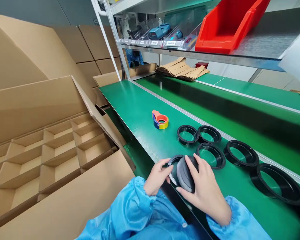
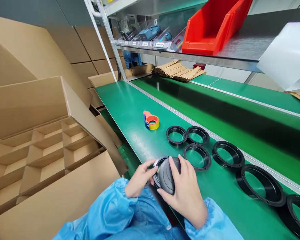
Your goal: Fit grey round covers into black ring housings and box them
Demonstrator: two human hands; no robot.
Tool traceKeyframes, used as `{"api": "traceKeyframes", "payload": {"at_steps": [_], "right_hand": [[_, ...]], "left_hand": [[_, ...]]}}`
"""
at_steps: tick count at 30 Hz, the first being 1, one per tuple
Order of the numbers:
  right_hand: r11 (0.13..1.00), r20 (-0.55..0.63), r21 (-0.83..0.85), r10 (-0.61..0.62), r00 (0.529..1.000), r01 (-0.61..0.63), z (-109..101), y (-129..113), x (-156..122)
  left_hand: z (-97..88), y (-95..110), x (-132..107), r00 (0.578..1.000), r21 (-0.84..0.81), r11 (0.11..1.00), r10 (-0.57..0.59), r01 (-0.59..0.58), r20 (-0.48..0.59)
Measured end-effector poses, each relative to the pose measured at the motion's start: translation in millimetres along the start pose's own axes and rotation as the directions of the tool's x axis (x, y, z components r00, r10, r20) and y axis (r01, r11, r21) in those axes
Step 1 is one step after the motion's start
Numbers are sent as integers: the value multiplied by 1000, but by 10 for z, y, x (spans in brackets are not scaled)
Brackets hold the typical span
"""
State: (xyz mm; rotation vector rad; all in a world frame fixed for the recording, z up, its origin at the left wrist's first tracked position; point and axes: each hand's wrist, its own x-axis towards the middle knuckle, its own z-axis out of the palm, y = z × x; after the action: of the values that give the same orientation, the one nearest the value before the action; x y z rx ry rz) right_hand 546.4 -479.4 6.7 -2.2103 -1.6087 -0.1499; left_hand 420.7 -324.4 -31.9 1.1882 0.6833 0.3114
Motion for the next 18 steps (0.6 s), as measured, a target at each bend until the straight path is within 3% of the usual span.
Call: {"api": "traceKeyframes", "payload": {"at_steps": [3,6,8,10,14,16,18], "right_hand": [[994,37,-81,-65,997,68,198,-71,124],[983,67,-143,-109,992,118,366,-90,195],[975,81,-162,-144,986,155,344,-104,244],[973,79,-142,-173,982,183,190,-148,302],[996,-117,-15,-90,989,89,-104,-297,410],[997,-132,10,-79,988,81,-27,-324,449],[997,9,16,-79,997,79,149,-294,468]], "left_hand": [[-78,39,-139,996,-133,988,-77,81,37],[-186,103,-208,994,-147,983,-107,107,8],[-275,154,-236,995,-86,993,-88,84,-44],[-369,206,-256,994,-6,998,-65,65,-88],[-545,279,-258,976,143,989,1,31,-220],[-617,267,-230,955,206,979,68,-7,-290],[-659,205,-191,937,317,946,174,-73,-303]]}}
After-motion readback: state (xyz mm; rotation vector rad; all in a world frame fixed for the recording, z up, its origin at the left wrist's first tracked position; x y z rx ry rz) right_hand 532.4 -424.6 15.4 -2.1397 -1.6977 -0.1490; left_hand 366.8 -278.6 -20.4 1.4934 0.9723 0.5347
